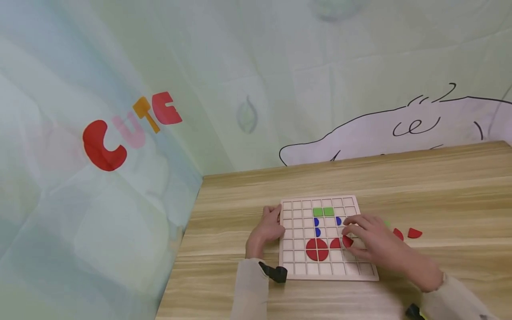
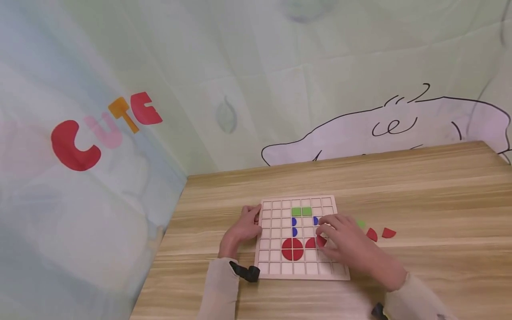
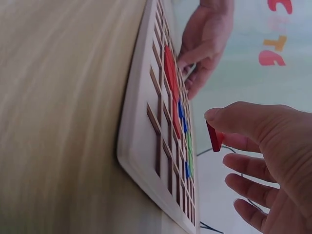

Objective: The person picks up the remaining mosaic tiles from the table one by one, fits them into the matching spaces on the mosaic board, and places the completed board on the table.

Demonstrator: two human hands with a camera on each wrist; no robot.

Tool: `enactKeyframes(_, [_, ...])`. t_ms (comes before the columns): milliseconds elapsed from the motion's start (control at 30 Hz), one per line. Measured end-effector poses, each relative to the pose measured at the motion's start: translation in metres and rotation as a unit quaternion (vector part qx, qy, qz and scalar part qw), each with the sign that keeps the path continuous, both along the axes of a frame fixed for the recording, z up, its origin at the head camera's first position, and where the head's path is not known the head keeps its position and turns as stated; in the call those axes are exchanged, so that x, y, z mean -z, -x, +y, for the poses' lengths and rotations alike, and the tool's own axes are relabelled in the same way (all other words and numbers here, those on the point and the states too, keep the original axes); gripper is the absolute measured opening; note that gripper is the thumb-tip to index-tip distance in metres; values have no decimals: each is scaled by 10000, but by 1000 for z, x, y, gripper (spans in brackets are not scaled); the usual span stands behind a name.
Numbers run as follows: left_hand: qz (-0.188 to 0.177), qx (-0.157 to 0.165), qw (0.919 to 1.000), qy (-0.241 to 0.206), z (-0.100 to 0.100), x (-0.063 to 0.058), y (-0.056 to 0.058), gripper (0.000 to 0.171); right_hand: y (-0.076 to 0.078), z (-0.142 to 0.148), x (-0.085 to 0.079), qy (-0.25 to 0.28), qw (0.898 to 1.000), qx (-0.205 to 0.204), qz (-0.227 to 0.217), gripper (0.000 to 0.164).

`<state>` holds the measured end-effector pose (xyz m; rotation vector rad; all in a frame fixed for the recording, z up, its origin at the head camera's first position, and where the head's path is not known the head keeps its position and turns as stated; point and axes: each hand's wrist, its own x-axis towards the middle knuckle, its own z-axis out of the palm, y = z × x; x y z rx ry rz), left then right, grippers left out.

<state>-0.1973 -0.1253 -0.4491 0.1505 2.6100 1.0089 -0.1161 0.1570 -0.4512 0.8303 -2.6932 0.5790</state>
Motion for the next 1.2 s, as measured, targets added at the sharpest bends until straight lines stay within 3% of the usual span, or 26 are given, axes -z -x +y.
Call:
enactKeyframes(533, [-29, -86, 10000, -28, 1, 2, 0, 80, -2, -18, 11, -248, 9967, -461, -622, 25])
enactKeyframes(867, [-40, -115, 9999, -38, 2, 1, -1, 79, 0, -17, 18, -237, 9959, -785, -381, 27])
enactKeyframes(1200, [33, -75, 9999, -104, 1, 2, 0, 79, 0, -17, 18, -278, 9956, -710, -554, 29])
